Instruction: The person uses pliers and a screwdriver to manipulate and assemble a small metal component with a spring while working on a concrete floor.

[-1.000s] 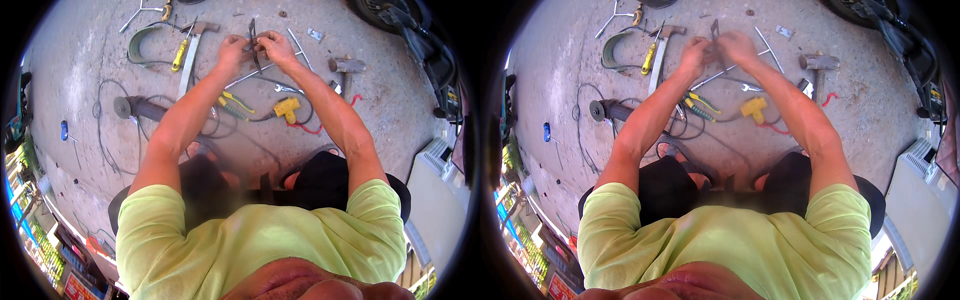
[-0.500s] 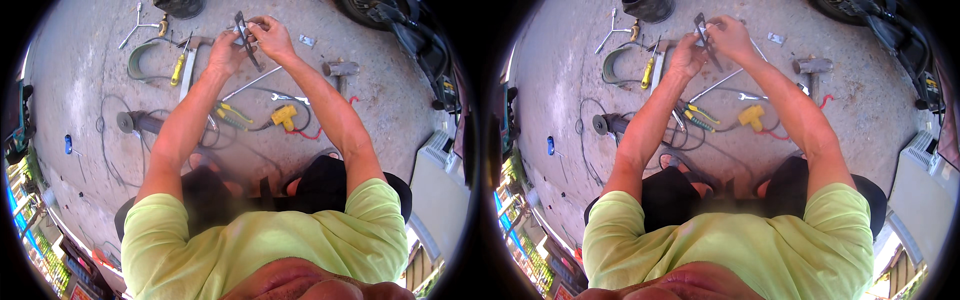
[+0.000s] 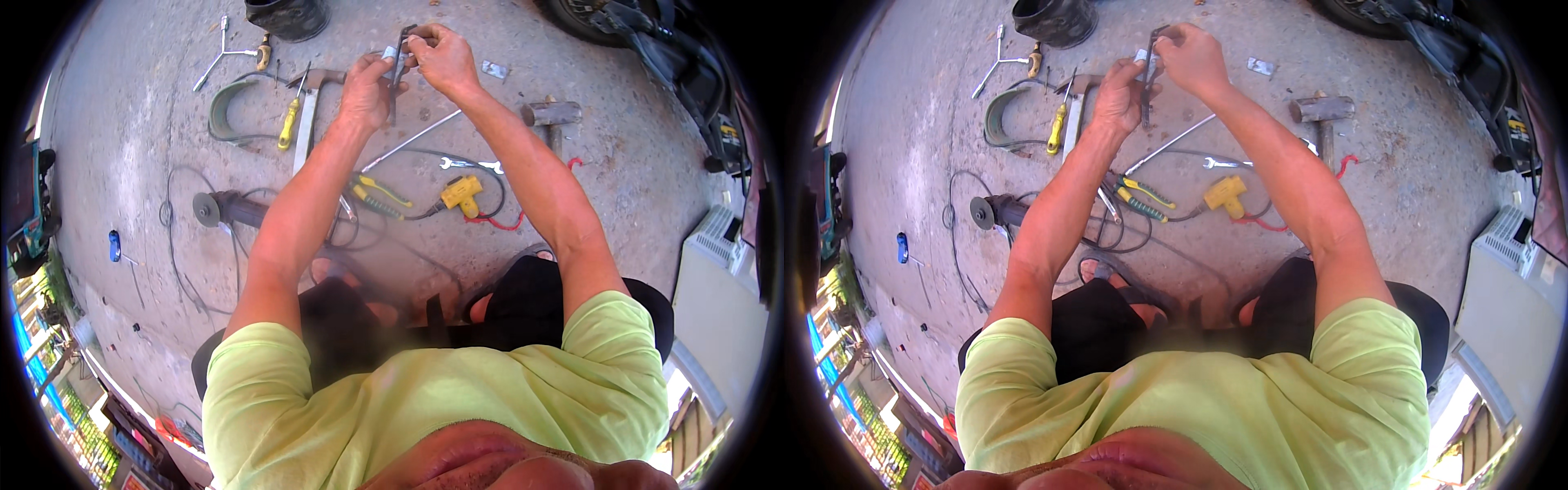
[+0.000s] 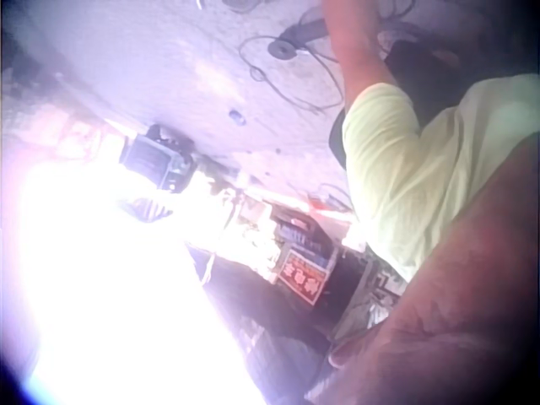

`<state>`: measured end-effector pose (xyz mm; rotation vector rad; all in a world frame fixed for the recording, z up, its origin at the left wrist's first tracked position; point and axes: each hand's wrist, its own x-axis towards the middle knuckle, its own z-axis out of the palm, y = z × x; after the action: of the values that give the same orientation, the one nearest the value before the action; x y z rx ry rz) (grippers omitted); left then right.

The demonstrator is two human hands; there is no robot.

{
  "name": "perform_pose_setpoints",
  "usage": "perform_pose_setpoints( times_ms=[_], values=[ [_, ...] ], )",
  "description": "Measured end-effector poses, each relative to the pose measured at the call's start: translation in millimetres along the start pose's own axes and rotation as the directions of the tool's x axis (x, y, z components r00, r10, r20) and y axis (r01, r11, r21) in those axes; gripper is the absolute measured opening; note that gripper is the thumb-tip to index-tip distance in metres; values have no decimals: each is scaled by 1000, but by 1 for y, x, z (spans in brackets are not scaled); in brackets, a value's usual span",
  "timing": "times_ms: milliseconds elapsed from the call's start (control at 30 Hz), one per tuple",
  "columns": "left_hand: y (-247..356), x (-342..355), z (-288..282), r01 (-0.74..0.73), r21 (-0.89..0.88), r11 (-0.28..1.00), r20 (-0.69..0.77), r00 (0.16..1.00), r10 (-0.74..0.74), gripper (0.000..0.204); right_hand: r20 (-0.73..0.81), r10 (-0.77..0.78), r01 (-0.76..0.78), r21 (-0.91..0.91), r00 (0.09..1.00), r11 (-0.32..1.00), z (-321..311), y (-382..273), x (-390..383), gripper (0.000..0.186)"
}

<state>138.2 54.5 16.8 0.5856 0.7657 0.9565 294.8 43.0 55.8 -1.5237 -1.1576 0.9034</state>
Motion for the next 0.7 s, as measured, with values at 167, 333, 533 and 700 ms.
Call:
perform_pose_setpoints(
  times_ms=[167,333,533,700],
  values=[
    [0,1,2,-4,-3,1000,8,1000,4,15,10,22,-22,20,1000,1000,-2,3,3,28],
    [1,0,4,-3,-16,1000,21,1000,3,15,-4,61,-61,51,998,997,-3,3,4,28],
    [2,0,6,-23,33,999,1,1000,23,15,-38,53,-53,3,998,999,-6,-2,4,26],
    [-1,1,6,-67,68,995,10,998,66,18,-54,-11,8,-66,998,998,-10,-3,4,28]
  ],
)
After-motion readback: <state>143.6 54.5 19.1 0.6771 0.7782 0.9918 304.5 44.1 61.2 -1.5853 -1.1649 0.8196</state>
